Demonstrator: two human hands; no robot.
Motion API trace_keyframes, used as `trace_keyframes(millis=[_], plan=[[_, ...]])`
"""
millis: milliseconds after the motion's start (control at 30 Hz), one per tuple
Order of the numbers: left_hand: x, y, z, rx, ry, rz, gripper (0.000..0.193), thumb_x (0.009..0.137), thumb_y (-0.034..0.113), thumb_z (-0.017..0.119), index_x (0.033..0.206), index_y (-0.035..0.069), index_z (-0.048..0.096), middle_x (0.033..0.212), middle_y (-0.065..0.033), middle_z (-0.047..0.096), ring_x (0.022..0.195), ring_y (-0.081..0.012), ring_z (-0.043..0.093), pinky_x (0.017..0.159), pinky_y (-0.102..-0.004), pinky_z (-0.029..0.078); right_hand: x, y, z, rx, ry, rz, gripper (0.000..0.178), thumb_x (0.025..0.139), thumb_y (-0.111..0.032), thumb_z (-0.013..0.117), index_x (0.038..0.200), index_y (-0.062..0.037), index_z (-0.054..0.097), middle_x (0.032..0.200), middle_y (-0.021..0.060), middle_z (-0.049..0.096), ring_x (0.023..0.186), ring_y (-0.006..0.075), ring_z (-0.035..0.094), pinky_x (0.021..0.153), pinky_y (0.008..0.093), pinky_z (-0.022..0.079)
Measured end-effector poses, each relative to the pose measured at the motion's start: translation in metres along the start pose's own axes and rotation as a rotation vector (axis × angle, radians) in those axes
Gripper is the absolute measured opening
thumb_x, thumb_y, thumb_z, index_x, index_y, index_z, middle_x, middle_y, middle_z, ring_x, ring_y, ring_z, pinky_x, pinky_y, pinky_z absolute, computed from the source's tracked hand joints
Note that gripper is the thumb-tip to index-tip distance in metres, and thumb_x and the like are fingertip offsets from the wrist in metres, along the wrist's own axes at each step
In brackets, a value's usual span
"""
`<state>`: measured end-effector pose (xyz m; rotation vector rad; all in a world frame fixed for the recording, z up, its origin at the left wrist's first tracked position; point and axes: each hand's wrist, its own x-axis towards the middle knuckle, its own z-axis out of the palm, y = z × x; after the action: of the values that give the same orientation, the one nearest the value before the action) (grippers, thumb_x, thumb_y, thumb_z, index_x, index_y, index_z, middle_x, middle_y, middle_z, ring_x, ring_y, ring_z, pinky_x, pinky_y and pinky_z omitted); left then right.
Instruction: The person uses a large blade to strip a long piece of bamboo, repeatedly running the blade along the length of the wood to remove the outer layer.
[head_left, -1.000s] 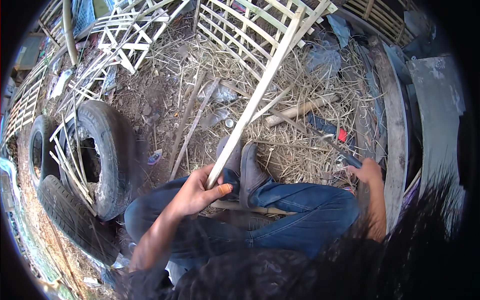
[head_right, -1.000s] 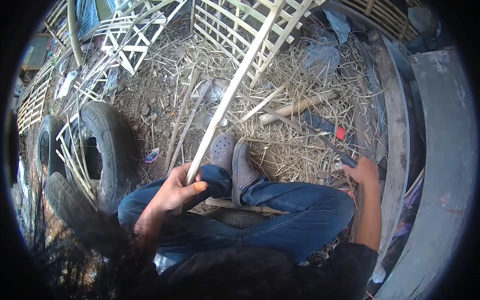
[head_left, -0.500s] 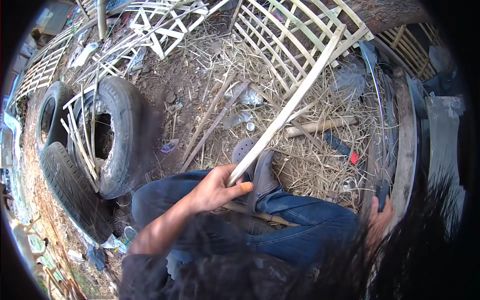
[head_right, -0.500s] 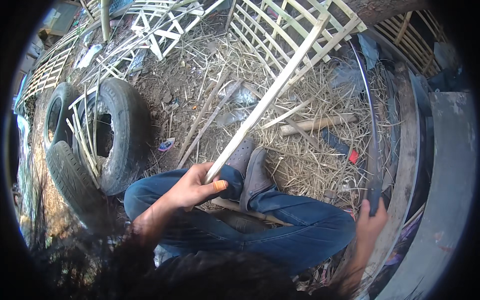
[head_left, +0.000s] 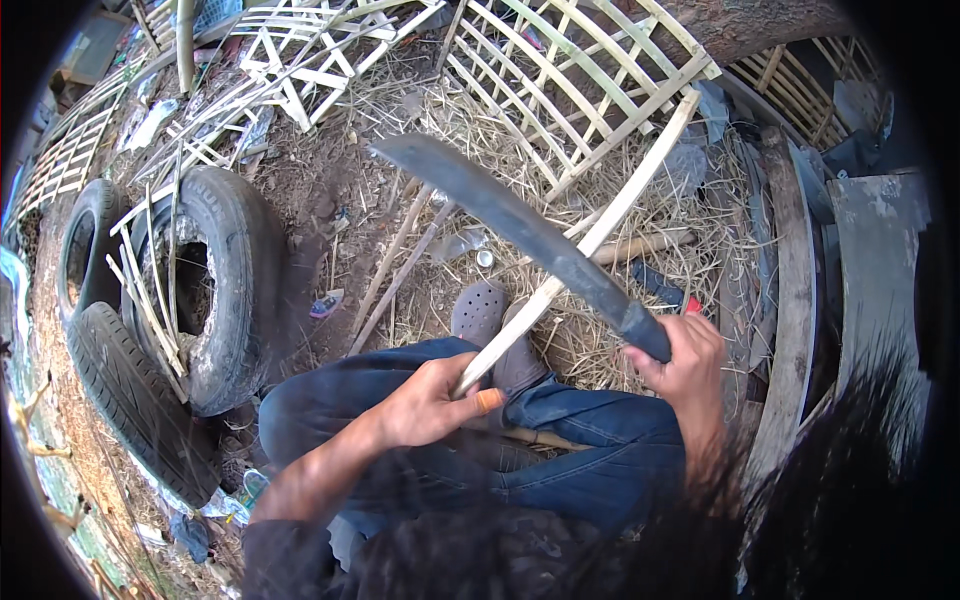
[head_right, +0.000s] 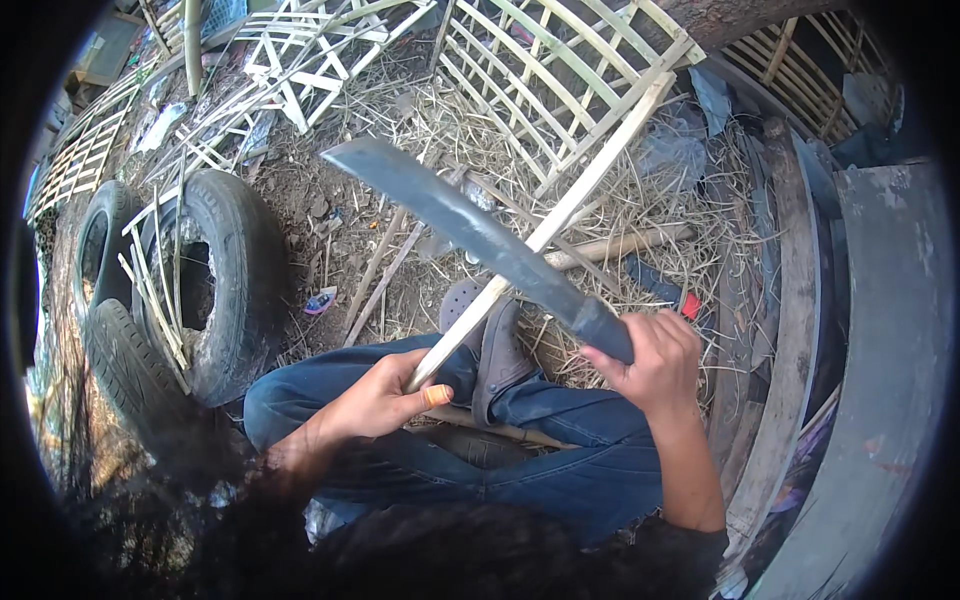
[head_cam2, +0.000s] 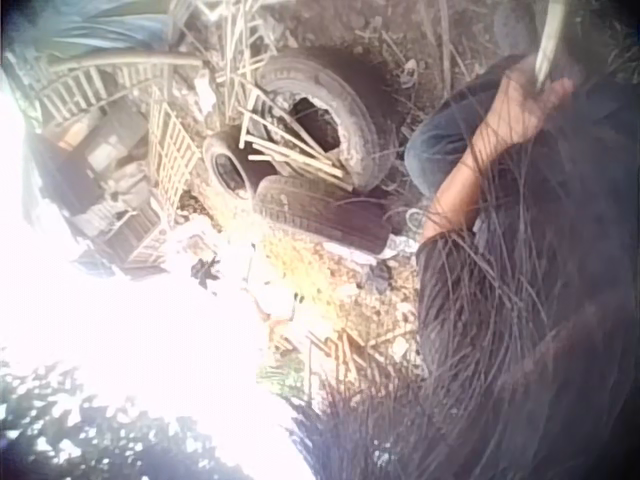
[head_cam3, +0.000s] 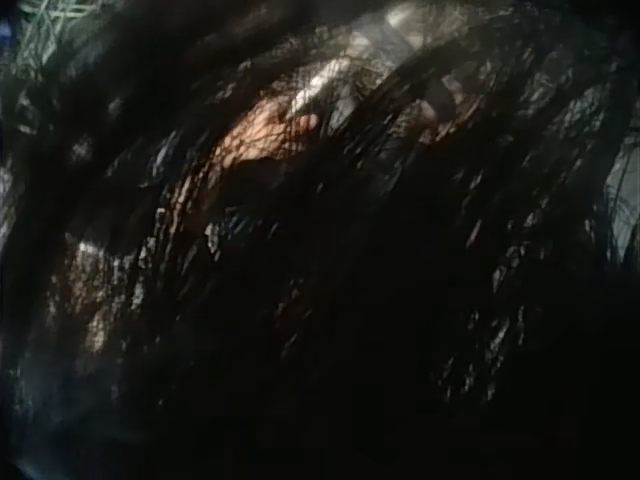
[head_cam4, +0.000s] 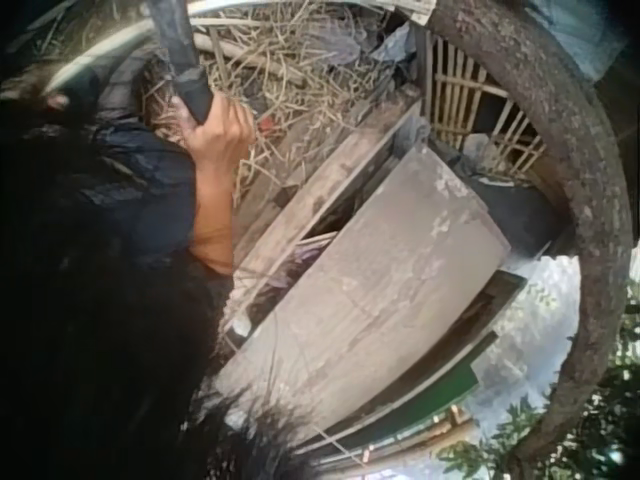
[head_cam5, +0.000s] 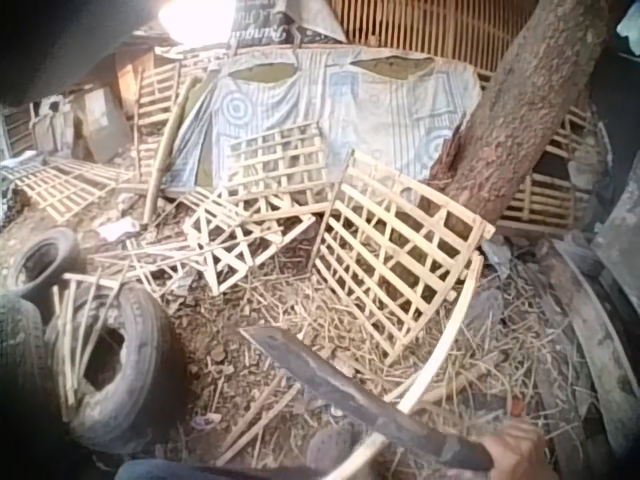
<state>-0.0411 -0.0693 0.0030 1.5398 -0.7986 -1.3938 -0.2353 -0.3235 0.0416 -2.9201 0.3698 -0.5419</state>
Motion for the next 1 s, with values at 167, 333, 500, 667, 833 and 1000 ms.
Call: trace_keyframes(millis=[167,333,500,667,833,1000], plan=[[-0.001,0.002,-0.001,-0.024,-0.001,0.010,0.035,0.096,0.034,0.055,0.096,-0.001,0.057,0.070,-0.0005,0.047,0.068,-0.0095,0.043,0.060,-0.0300,0.041,-0.006,0.017,-0.012,-0.107,0.012,0.014,0.043,0.073,-0.044,0.075,0.077,-0.0031,0.061,0.065,0.0116,0.059,0.062,0.0313,0.059,0.060,0.0406,0.046],[-0.004,0.001,-0.008,0.016,-0.097,-0.005,0.039,0.098,0.035,0.054,0.110,-0.002,0.057,0.071,0.0033,0.048,0.068,-0.0058,0.042,0.059,-0.0263,0.039,-0.022,0.050,-0.036,-0.305,0.080,0.232,0.035,0.074,-0.035,0.074,0.081,-0.0026,0.061,0.067,0.0146,0.058,0.065,0.0351,0.057,0.062,0.0436,0.044],[-0.005,0.011,-0.006,0.037,-0.097,-0.008,0.043,0.098,0.037,0.053,0.114,-0.002,0.056,0.072,0.0042,0.048,0.065,-0.0047,0.042,0.055,-0.0254,0.039,-0.016,0.019,-0.036,-0.208,0.109,0.318,0.036,0.077,-0.036,0.072,0.080,-0.0028,0.060,0.064,0.0128,0.056,0.060,0.0331,0.056,0.058,0.0423,0.043],[-0.012,0.006,0.002,-0.020,-0.081,-0.006,0.041,0.098,0.036,0.052,0.111,-0.003,0.055,0.073,0.0032,0.048,0.070,-0.0059,0.043,0.061,-0.0262,0.040,0.003,0.004,-0.025,-0.050,0.067,0.032,0.040,0.076,-0.040,0.073,0.079,-0.0031,0.060,0.060,0.0125,0.055,0.056,0.0335,0.055,0.057,0.0422,0.043],[-0.008,0.006,0.005,-0.079,-0.081,-0.043,0.038,0.099,0.033,0.052,0.109,-0.003,0.056,0.081,0.0007,0.052,0.081,-0.0076,0.046,0.071,-0.0262,0.043,-0.011,0.058,-0.038,-0.235,0.124,0.364,0.042,0.073,-0.043,0.075,0.076,-0.0037,0.059,0.059,0.0128,0.054,0.055,0.0336,0.055,0.057,0.0418,0.043],[-0.007,0.012,0.005,-0.191,-0.069,-0.117,0.041,0.098,0.036,0.052,0.110,-0.003,0.056,0.079,0.0010,0.052,0.081,-0.0083,0.047,0.068,-0.0284,0.044,-0.009,0.030,-0.022,-0.202,0.058,0.148,0.042,0.073,-0.041,0.075,0.077,-0.0028,0.059,0.063,0.0146,0.057,0.063,0.0355,0.057,0.060,0.0441,0.044]])
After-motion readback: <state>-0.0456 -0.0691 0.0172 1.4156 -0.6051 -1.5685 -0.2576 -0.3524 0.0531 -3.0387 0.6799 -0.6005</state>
